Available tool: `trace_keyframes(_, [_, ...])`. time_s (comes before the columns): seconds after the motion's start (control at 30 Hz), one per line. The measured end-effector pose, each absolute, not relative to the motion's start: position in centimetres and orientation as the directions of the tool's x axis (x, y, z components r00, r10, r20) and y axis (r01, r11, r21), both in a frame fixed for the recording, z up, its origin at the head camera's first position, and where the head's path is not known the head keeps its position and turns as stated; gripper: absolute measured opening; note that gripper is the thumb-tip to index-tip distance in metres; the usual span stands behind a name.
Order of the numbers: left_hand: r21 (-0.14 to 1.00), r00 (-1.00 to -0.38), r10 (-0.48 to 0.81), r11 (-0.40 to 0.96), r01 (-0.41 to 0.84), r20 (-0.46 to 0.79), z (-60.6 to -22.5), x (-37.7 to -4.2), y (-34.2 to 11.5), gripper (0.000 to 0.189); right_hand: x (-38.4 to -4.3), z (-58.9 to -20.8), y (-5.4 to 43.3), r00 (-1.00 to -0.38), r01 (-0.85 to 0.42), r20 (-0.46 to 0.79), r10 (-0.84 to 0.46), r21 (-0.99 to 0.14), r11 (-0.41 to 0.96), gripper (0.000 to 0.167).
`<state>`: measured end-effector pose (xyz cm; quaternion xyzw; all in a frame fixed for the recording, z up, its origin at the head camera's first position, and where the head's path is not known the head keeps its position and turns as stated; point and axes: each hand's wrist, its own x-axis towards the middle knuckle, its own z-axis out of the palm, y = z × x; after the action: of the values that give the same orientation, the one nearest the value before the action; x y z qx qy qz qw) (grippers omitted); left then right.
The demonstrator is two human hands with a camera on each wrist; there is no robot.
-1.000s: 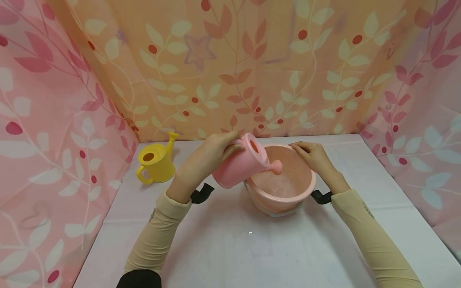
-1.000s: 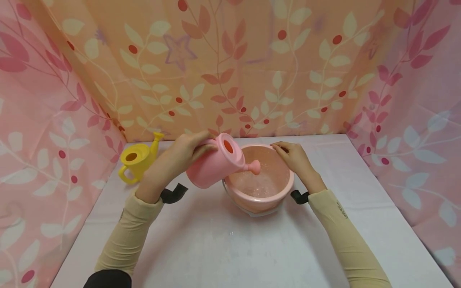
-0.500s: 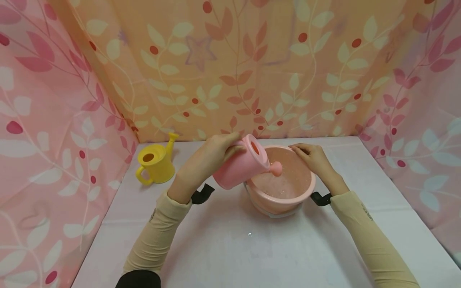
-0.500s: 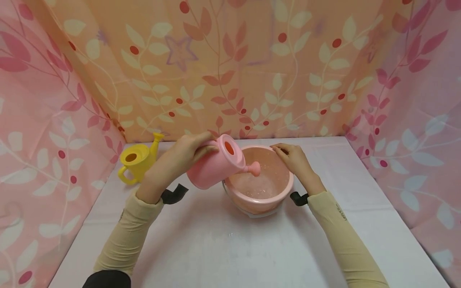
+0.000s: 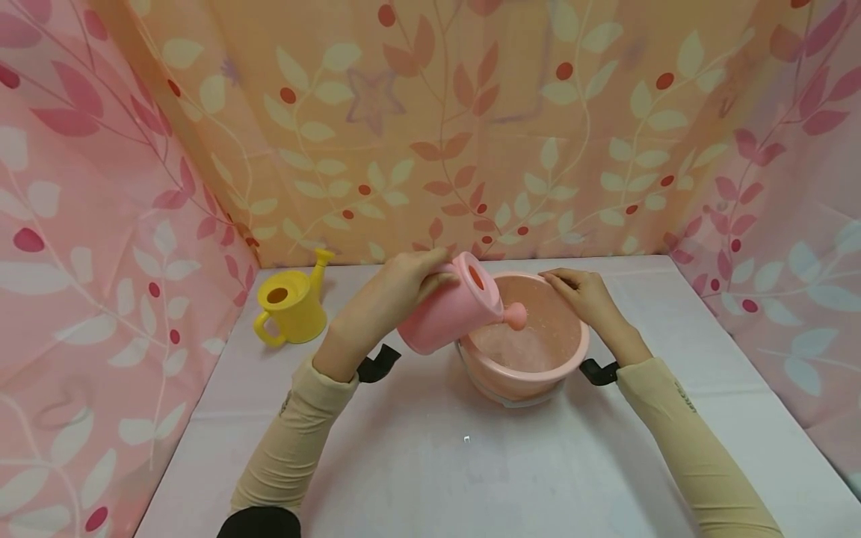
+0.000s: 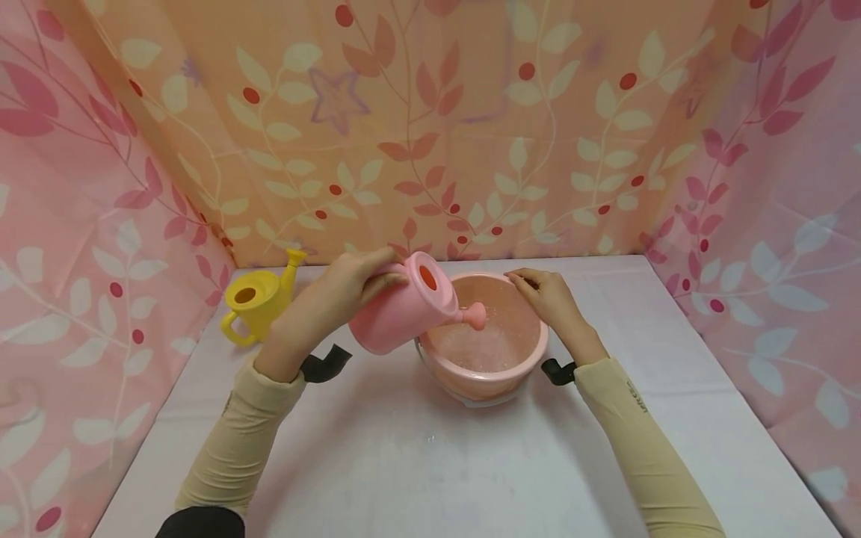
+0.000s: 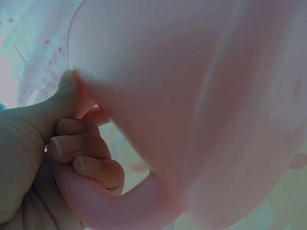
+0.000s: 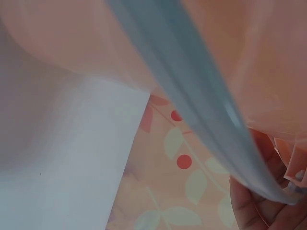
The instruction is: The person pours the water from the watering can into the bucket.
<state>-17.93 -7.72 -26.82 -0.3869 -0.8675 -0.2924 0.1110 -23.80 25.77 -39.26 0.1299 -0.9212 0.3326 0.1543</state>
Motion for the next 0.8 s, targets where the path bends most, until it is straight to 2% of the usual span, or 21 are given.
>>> trace_keyframes(0.33, [0.405,-0.662,0.606,0.523,0.750,0.442,-26.94,-18.02,-7.72,0.028,-23.72,-39.23,25.73,-0.909,-0.355,0.393,-0.137,-0.562,0.747,0.027])
trace_keyframes(0.8, [0.397,-0.653,0.600,0.518,0.758,0.463,-26.95,-18.01,-7.77,0.038,-23.79,-39.27,25.80,-0.916,-0.344,0.378,-0.134,-0.568,0.748,0.030])
